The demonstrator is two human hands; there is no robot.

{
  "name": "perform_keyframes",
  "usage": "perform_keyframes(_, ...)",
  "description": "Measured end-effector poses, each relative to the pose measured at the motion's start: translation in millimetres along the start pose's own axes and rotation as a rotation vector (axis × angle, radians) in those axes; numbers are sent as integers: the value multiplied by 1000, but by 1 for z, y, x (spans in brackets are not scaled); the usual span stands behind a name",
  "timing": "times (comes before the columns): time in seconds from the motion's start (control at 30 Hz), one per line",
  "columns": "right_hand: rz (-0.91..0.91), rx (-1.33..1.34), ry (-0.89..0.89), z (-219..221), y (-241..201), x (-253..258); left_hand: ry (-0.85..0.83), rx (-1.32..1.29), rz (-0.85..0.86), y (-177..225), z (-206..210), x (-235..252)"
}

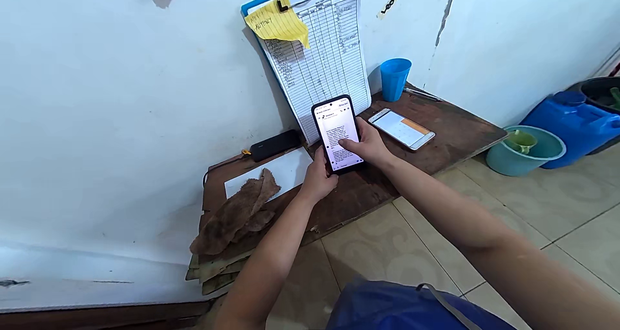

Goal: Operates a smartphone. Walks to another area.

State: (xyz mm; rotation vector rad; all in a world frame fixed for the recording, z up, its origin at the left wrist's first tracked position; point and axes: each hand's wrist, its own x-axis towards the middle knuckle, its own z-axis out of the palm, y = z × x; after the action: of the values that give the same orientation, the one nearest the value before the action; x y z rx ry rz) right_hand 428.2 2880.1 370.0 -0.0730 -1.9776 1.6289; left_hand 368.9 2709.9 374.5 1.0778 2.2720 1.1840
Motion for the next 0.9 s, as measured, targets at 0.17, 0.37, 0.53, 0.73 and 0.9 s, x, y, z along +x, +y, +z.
perform_keyframes(0.17, -6, 2, -2, 0, 2, -1, 0, 11, 2, -1, 1, 1)
perform_keyframes(0.37, 21, 0, -5, -1, -4, -2, 12, 6, 14, 0, 1, -1)
perform_keyframes(0.53, 22, 4, -11, -2, -3, -2, 6, -1, 19, -1, 1, 0)
perform_keyframes(0.73, -7, 24, -4, 0, 1, -1, 3, -14, 18, -1, 1, -1)
perform_keyframes(0.9, -11, 6, 0, 0, 2, -1, 2, -16, 18, -1, 1, 0)
